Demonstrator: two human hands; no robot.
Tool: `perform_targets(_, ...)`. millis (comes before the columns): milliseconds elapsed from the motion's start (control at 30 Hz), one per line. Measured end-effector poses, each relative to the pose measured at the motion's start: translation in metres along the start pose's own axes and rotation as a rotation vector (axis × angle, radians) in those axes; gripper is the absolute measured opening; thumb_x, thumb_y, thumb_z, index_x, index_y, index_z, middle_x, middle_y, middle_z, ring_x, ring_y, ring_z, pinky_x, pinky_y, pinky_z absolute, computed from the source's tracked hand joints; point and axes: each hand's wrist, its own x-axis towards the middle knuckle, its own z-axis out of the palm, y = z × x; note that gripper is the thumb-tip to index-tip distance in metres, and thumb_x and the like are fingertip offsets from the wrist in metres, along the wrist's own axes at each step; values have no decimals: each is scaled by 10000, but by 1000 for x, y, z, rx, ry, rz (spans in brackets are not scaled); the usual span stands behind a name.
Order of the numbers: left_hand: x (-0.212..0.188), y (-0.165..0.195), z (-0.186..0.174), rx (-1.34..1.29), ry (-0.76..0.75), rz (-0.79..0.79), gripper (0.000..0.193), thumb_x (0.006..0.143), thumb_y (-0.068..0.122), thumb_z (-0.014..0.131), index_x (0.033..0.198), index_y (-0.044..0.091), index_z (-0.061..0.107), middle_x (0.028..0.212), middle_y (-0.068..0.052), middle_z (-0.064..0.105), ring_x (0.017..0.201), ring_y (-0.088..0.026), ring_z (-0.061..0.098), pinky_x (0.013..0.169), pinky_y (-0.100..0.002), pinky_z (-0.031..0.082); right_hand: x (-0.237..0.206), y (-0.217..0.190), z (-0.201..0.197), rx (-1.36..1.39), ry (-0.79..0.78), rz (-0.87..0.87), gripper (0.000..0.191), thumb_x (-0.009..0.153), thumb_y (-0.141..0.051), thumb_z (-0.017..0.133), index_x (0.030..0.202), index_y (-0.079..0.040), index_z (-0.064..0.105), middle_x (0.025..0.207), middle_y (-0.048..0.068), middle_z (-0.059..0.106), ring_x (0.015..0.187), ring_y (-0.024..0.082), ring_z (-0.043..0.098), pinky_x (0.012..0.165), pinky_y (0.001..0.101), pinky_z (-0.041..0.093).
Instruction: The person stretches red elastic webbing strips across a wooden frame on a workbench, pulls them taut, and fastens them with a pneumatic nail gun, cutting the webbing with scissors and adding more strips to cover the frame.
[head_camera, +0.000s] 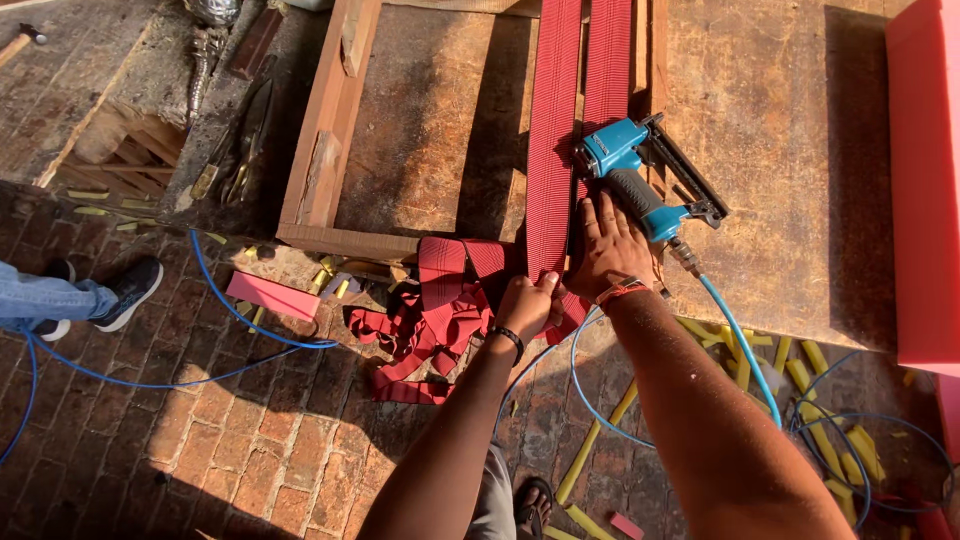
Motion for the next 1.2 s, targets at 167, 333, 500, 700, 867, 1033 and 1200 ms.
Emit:
perform_targets(167, -2, -5, 3, 149, 10, 69, 492, 1062, 359, 581, 728, -1, 560, 542, -80, 596, 471, -175, 603, 488, -358, 504, 4, -1, 5, -16, -50, 20, 1221, 771, -540, 731, 1665, -201, -27, 1733, 90, -21, 1575, 269, 126, 1241, 392, 192)
perform_targets(333, 1, -46, 2, 205, 38, 243, 496, 1071, 350, 567, 699, 24, 608, 535, -54, 562, 476, -160, 544, 506, -324, 460, 4, -1, 6, -29, 6, -32, 1260, 749, -667, 730, 1641, -176, -12, 1717, 118, 0, 1577, 272, 100, 1279, 392, 127)
perform_targets(500, 43, -62, -18, 215, 2, 13, 329, 1081, 333, 586, 906, 55, 589, 724, -69, 654, 539, -125, 550, 489, -308, 444, 0, -4, -4, -27, -87, 8, 1368, 702, -782, 734, 1638, -189, -69, 1722, 98, -68, 1581, 261, 49, 1270, 389, 105)
perform_targets(700, 68, -47, -31, 489, -264, 57, 201, 1062, 227, 479, 976, 93, 602, 929, 57, 742, 652, -59, 633, 525, -300, 437, -9, -1, -30, 13, -149, -6, 1381, 716, -806, 733, 1631, -169, -82, 1719, 91, -82, 1592, 263, 14, 1290, 397, 101)
perform_targets(867, 47, -43, -38, 561, -265, 313, 301, 1055, 277, 534, 849, 88, 646, 739, -74, 658, 621, -190, 592, 607, -374, 470, 3, 34, -37, 371, -342, 32, 989, 770, -728, 644, 1621, -349, 313, 1796, -15, 116, 1522, 270, 369, 1227, 466, 362)
perform_targets(1033, 45, -45, -38, 676, -319, 174, 455, 1084, 440, 466, 806, 127, 643, 653, -67, 620, 599, -216, 590, 649, -409, 479, 40, 56, -12, 190, 209, 253, 910, 822, -611, 706, 1515, -93, 422, 1358, 174, 545, 1198, 334, 582, 1001, 455, 514)
perform_targets(1200, 42, -52, -38, 616, -363, 308, 481, 1085, 458, 453, 788, 129, 638, 647, -50, 628, 578, -218, 598, 655, -409, 493, 71, 73, -14, 99, 237, 260, 1100, 639, -656, 867, 1418, -40, 393, 1207, 212, 615, 1166, 399, 570, 945, 493, 515)
